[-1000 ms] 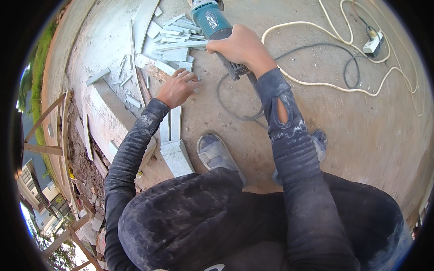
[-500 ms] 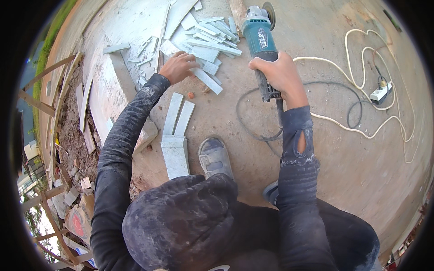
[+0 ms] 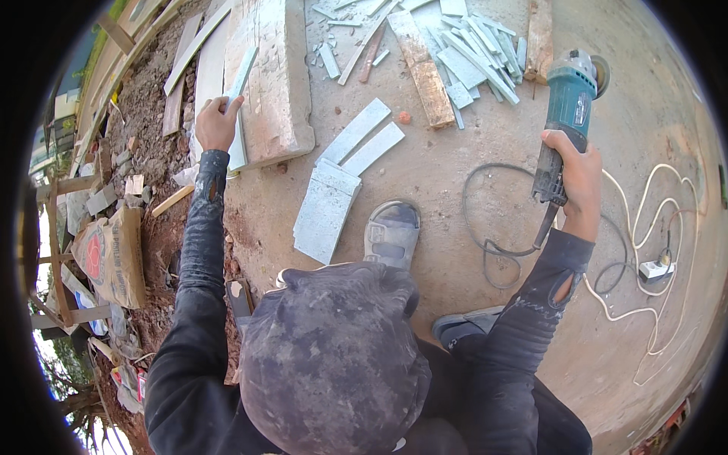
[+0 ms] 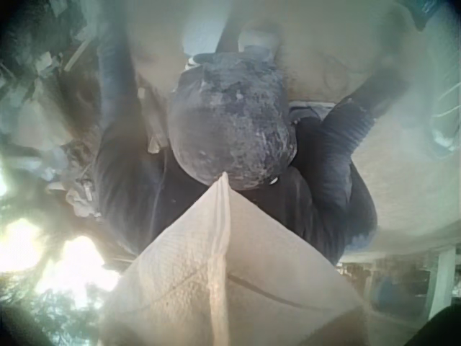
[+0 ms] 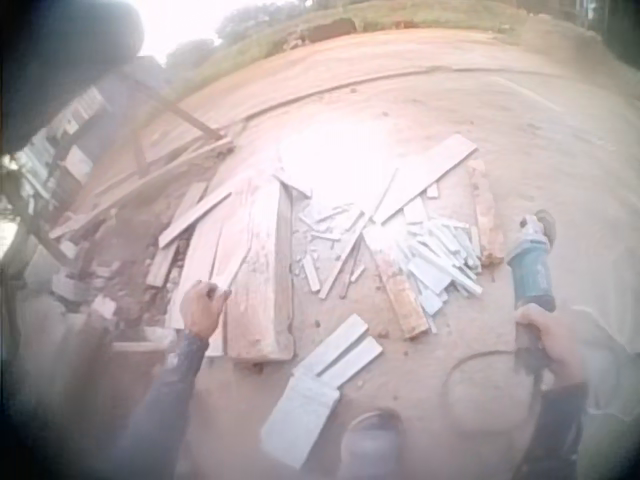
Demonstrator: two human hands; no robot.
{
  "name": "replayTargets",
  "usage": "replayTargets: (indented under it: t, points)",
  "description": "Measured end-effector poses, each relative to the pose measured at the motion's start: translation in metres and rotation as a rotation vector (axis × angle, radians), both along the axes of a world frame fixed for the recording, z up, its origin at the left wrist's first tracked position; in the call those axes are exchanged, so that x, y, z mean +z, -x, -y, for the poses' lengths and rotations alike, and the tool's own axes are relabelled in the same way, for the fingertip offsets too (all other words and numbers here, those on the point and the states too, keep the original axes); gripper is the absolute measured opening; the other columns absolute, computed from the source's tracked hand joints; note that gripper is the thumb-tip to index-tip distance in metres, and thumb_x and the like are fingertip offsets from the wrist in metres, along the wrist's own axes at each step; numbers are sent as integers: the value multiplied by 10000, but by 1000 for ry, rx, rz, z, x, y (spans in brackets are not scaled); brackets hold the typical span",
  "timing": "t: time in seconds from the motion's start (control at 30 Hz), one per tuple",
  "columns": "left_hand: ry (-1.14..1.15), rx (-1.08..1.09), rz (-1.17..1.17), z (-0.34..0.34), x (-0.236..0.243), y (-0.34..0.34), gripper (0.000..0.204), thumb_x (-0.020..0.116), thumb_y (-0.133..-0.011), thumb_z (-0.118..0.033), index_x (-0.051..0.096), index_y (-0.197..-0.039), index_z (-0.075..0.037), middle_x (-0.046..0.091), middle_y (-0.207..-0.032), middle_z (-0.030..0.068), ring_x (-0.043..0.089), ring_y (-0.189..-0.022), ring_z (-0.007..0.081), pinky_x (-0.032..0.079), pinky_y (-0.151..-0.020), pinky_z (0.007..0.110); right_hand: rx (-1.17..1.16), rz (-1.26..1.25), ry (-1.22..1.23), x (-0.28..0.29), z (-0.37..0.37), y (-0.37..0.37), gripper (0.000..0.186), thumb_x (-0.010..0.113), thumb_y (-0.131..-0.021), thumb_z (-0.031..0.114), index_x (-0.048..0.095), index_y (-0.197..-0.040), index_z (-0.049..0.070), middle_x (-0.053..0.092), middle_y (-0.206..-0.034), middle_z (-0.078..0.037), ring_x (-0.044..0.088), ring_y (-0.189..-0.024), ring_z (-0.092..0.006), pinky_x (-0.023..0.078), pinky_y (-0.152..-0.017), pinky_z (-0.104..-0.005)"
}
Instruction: The person positions stone tiles on the ground and cuts them using an angle grinder, handling the tiles one at a time.
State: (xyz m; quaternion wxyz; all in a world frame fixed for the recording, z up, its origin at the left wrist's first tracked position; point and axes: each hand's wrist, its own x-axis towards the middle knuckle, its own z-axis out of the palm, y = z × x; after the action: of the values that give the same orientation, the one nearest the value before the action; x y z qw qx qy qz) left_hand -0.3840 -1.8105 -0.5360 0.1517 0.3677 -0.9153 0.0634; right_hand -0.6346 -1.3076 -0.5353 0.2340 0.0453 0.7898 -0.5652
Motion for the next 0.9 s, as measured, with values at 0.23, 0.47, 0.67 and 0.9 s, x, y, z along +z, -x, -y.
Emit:
replayTargets:
  t: [0.23,0.47,0.67,0.9]
  points:
    - [-105,367,21,20,-20,-79,476,708,-789,-497,725,-902,-35,691,-876,125,670,-817,312,517,-742,422,101,-33,-22,7,31,2,322,714,-750,313,630,-850,19,608,-662,-57,560,-493,-120,441,-473,-252]
    - [-242,406,-131,11,-26,-77,523,730,-770,-512,718,-947,-20,686,-876,134,662,-829,305,515,-754,424,108,-15,-2,19,35,0,300,708,-752,307,631,-833,29,611,-658,-57,552,-486,-119,434,-470,-251]
    - [-252,51,-139,-102,-36,-66,651,774,-759,-475,606,-1174,-3,590,-1028,155,576,-976,314,471,-837,422,55,-21,-14,10,30,-1,236,729,-732,237,633,-797,32,574,-658,-5,527,-529,-85,414,-492,-251]
    - [-501,65,134,-250,-79,-109,1118,872,-602,-432,286,-1457,-12,373,-1375,264,389,-1258,416,333,-1058,488,28,2,-3,0,19,-1,262,735,-705,242,646,-800,15,591,-676,-13,535,-535,-93,415,-502,-252]
